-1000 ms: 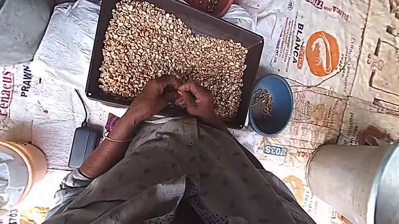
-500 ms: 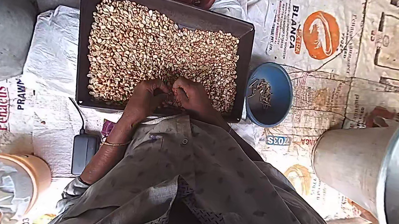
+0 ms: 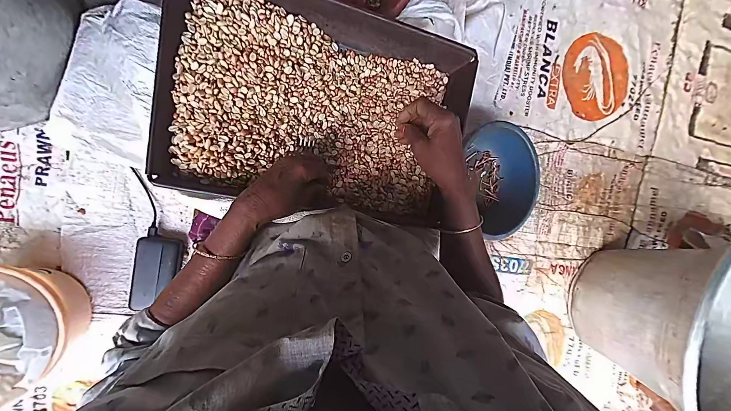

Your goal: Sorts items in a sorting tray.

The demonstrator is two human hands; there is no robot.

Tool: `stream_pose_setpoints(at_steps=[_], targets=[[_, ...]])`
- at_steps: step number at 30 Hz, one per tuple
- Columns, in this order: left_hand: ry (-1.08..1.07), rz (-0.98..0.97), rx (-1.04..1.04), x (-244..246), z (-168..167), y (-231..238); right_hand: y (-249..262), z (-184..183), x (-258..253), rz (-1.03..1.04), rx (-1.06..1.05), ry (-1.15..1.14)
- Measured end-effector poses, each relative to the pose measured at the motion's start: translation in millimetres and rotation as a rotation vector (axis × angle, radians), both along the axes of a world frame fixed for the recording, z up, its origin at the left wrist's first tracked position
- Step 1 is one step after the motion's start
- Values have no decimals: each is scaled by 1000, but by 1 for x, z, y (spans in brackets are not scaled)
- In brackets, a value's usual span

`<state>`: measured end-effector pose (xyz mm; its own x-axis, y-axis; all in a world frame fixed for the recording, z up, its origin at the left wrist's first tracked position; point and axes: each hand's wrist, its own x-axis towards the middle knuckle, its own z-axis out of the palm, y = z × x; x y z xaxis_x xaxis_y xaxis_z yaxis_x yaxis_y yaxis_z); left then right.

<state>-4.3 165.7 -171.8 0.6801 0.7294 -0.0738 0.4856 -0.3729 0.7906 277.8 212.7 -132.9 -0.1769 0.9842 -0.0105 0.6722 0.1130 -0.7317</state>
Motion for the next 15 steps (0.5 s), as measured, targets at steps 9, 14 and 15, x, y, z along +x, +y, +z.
stream_pose_setpoints(at_steps=[9,14,15], targets=[[-46,-45,15,1,31,-14,-11,-13,-2,-120,29,-172],[-69,-98,-3,0,-5,3,-15,-26,-36,113,26,-284],[-46,-86,-27,0,1,1,-15,-26,-42,121,-26,-360]])
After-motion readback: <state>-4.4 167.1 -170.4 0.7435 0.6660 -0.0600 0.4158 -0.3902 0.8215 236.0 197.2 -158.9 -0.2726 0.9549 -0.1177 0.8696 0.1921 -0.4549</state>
